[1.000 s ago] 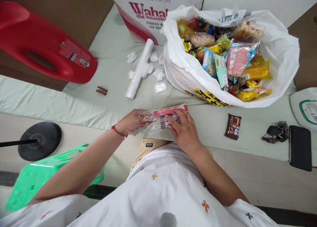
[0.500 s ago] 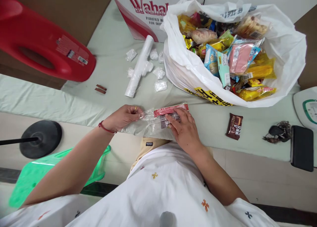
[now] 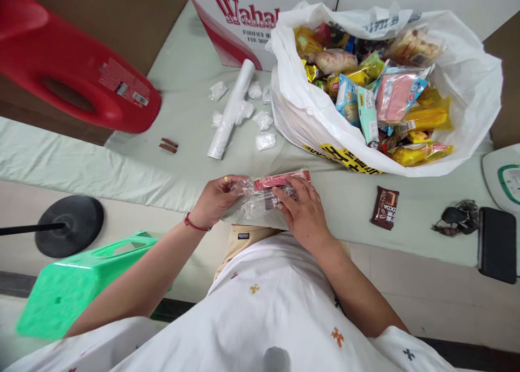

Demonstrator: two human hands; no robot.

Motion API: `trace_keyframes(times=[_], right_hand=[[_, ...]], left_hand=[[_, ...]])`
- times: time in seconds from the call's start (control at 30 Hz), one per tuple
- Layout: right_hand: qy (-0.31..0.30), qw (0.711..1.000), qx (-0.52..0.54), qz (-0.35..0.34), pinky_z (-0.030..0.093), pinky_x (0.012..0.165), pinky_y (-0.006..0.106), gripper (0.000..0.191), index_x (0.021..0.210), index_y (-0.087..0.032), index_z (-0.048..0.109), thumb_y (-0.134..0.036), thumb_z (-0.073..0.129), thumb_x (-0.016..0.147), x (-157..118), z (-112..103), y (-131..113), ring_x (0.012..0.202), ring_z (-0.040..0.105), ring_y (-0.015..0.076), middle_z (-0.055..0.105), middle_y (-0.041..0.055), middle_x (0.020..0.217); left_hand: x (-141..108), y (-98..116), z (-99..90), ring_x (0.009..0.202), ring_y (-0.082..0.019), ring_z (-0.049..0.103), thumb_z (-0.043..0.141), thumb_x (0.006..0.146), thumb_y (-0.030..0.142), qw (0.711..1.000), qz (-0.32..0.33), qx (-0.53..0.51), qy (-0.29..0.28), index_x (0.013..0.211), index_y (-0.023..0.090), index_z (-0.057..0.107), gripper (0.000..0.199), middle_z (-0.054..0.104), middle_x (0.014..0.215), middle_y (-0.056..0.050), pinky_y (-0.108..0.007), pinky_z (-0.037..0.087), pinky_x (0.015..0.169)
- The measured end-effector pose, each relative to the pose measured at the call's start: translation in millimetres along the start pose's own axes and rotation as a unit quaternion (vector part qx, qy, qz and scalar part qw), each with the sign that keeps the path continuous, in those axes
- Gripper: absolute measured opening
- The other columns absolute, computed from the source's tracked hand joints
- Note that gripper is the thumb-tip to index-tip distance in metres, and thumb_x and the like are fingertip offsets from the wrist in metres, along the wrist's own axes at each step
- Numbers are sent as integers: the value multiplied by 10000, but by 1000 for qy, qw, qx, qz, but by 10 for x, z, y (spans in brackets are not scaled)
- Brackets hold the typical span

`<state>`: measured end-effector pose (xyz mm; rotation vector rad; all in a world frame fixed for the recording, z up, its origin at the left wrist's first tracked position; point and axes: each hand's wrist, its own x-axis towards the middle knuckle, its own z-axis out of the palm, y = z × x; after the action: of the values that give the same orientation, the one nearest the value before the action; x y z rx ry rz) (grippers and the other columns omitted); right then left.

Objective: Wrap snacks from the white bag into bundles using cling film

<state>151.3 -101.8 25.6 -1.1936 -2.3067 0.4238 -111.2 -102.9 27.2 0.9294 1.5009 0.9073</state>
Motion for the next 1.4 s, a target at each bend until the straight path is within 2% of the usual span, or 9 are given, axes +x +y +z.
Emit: trace_keyframes(times=[0.17,0.3,0.4,0.53,0.67,0.8,1.13,1.27,1.4], right_hand=[[4,1000,2,-4,439,1201,538,353,1379,-268,705,-269,557,1058,-1,4,4,1444,488,293,545,141,1532],[11,1000,5,-14,445,1200,532,354,1379,-255,703,-253,566,1052,2,3,14,1445,488,292,551,150,1514],[19,1000,6,-17,459,1189,534,348,1371,-258,705,-245,580,1047,0,7,20,1431,500,289,555,148,1502],[25,999,2,-20,475,1176,540,346,1366,-265,706,-242,600,1037,-4,10,15,1430,494,298,546,139,1511],[19,1000,-6,-18,475,1179,541,359,1382,-258,701,-246,598,1038,-2,4,3,1429,500,306,541,147,1519],[18,1000,-4,-19,480,1177,543,361,1381,-264,703,-240,604,1035,-2,0,7,1428,500,304,552,144,1512],[16,999,-3,-30,473,1186,544,364,1388,-272,691,-244,597,1037,-1,1,16,1434,500,293,552,139,1512],[13,1000,-5,-28,467,1190,543,364,1393,-280,680,-247,587,1042,7,-1,12,1437,498,289,539,130,1527],[22,999,2,-28,466,1186,540,362,1387,-280,684,-247,588,1040,6,9,22,1438,497,290,543,132,1521]], left_hand=[[-35,-169,-117,782,-165,661,683,877,282,966,235,104,18,900,230,827,155,747,861,-43,-315,524,750],[-79,-269,-271,651,-122,550,611,873,191,961,234,106,104,814,225,777,179,640,778,-8,-286,451,632],[-144,-263,-282,632,-115,495,641,893,229,951,260,120,119,1036,218,745,177,618,901,-17,-289,440,601],[-242,-128,-116,1003,-232,619,774,860,310,853,419,282,133,1325,238,671,482,621,1206,-112,-386,512,825],[-229,-30,27,1036,-230,639,717,948,239,735,500,437,136,1194,336,750,266,759,1076,-44,-430,406,903],[-238,-31,28,933,-196,663,682,978,184,702,534,451,137,1123,344,756,228,814,939,30,-428,364,862],[-308,-287,117,882,-192,688,601,975,65,703,550,445,78,1236,248,700,334,808,882,-3,-385,382,809],[-257,-365,207,909,-220,686,572,935,84,755,492,431,44,1213,238,714,348,818,1029,-44,-406,411,799],[-322,-316,165,870,-203,676,499,928,106,858,418,298,31,971,229,729,265,793,1035,-55,-395,491,811]])
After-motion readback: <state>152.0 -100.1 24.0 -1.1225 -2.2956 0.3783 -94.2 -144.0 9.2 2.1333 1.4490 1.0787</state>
